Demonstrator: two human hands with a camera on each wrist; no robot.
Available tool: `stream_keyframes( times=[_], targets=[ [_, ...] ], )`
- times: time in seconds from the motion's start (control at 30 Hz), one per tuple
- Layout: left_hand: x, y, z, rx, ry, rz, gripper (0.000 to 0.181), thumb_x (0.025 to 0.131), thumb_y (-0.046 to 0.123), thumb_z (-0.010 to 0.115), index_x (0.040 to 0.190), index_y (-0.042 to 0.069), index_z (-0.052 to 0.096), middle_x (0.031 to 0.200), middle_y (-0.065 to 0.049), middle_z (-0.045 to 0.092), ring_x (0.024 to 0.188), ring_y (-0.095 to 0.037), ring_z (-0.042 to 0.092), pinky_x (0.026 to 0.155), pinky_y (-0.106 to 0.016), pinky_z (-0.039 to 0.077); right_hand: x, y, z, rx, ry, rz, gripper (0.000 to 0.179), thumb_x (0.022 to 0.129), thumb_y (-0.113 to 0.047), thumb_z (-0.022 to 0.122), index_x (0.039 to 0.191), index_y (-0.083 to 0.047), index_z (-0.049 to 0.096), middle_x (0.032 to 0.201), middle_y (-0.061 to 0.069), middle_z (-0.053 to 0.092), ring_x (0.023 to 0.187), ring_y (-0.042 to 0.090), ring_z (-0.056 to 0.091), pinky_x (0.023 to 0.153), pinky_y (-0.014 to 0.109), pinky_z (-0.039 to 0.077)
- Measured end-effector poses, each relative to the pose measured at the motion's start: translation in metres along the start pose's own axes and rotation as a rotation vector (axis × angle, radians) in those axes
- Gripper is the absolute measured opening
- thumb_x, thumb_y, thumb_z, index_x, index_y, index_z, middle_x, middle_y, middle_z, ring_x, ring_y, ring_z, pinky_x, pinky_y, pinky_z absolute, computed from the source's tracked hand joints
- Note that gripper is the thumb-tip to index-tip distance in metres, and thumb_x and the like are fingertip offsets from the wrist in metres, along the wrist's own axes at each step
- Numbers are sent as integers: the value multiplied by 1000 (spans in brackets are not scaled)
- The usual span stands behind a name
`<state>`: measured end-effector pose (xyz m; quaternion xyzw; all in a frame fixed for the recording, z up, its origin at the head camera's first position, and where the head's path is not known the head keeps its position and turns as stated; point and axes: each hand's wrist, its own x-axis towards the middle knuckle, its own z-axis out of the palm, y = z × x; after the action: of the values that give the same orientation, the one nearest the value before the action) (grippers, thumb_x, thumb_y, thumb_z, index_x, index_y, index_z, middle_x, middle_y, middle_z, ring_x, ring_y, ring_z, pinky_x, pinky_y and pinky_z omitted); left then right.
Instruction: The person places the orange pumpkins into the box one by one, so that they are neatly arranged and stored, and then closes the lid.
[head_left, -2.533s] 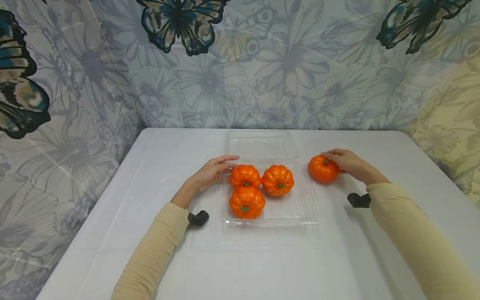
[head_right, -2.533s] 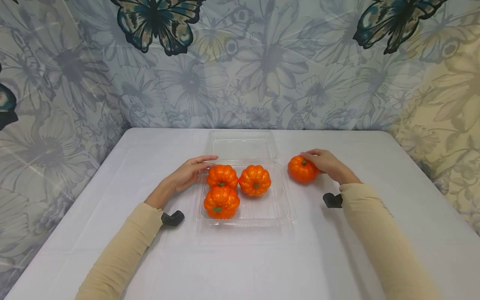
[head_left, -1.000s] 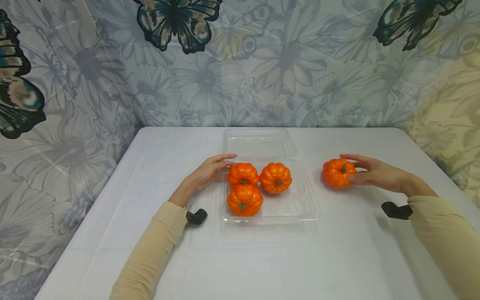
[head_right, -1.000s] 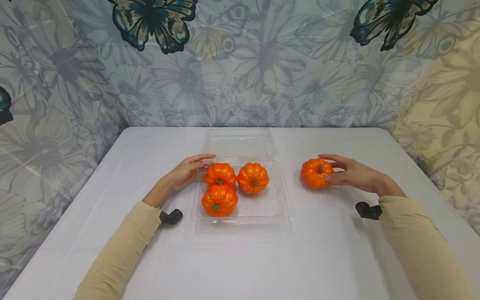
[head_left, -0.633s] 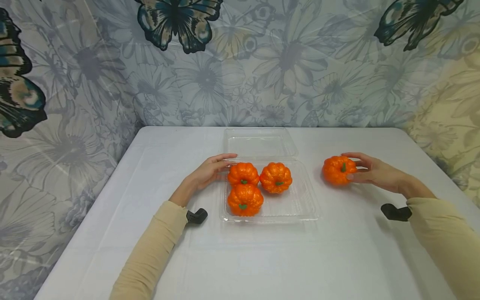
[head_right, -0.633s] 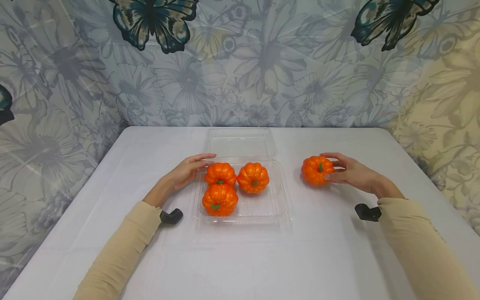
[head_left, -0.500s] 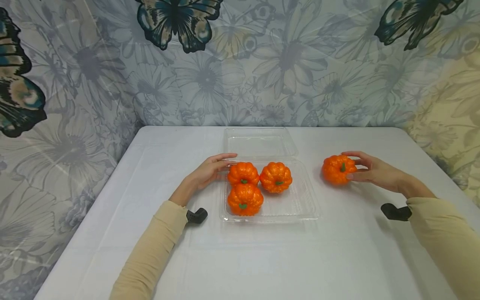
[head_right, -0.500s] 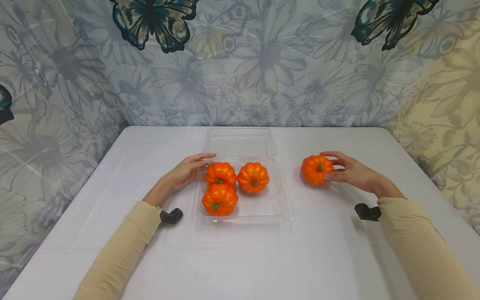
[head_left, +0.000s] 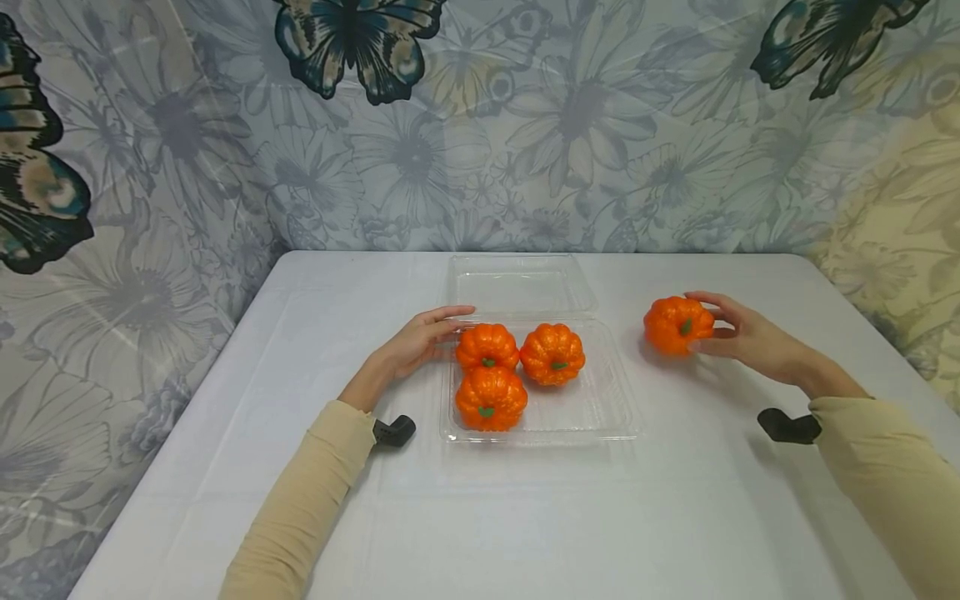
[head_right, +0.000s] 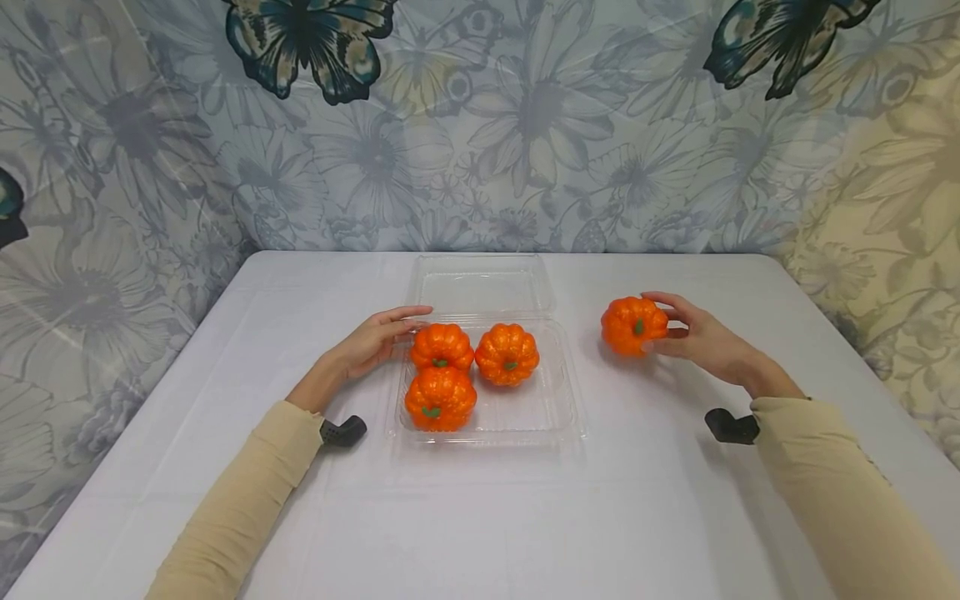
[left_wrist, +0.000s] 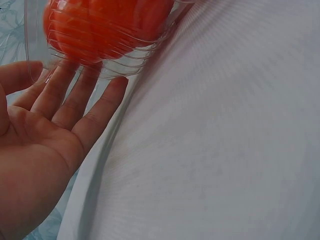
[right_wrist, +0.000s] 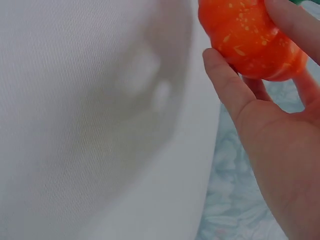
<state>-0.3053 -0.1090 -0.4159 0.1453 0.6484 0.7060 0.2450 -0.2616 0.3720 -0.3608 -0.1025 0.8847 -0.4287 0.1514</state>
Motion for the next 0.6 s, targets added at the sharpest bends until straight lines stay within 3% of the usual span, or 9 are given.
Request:
stream_keyframes(
  times=[0.1,0.17,0.37,0.6],
  targets=[
    [0,0,0,1,2,-4,44,102,13,42,144,1,38,139,-19,47,115,-26,51,92,-43,46,0,-4,2,8,46,4,77,93,-23,64,152,-18,17,143,21,28,120,34,42,86,22,45],
    [-1,1,1,2,1,-3,44,102,13,42,144,0,38,139,-19,46,115,-26,51,92,-43,46,-1,-7,4,30,72,4,76,92,-22,65,152,-18,18,141,18,30,117,25,43,81,15,44],
    [-1,1,0,5,-5,8,45,102,14,42,144,0,37,139,-19,46,113,-26,52,91,-42,46,-3,-12,9,57,93,-40,75,93,-18,64,152,-18,19,139,18,30,107,5,47,80,15,46],
    [-1,1,1,2,-3,2,45,102,12,41,144,-1,36,139,-19,46,111,-24,52,91,-42,46,-6,-17,16,87,107,-84,75,91,-11,66,151,-15,22,141,17,28,104,0,50,79,16,47]
  ],
)
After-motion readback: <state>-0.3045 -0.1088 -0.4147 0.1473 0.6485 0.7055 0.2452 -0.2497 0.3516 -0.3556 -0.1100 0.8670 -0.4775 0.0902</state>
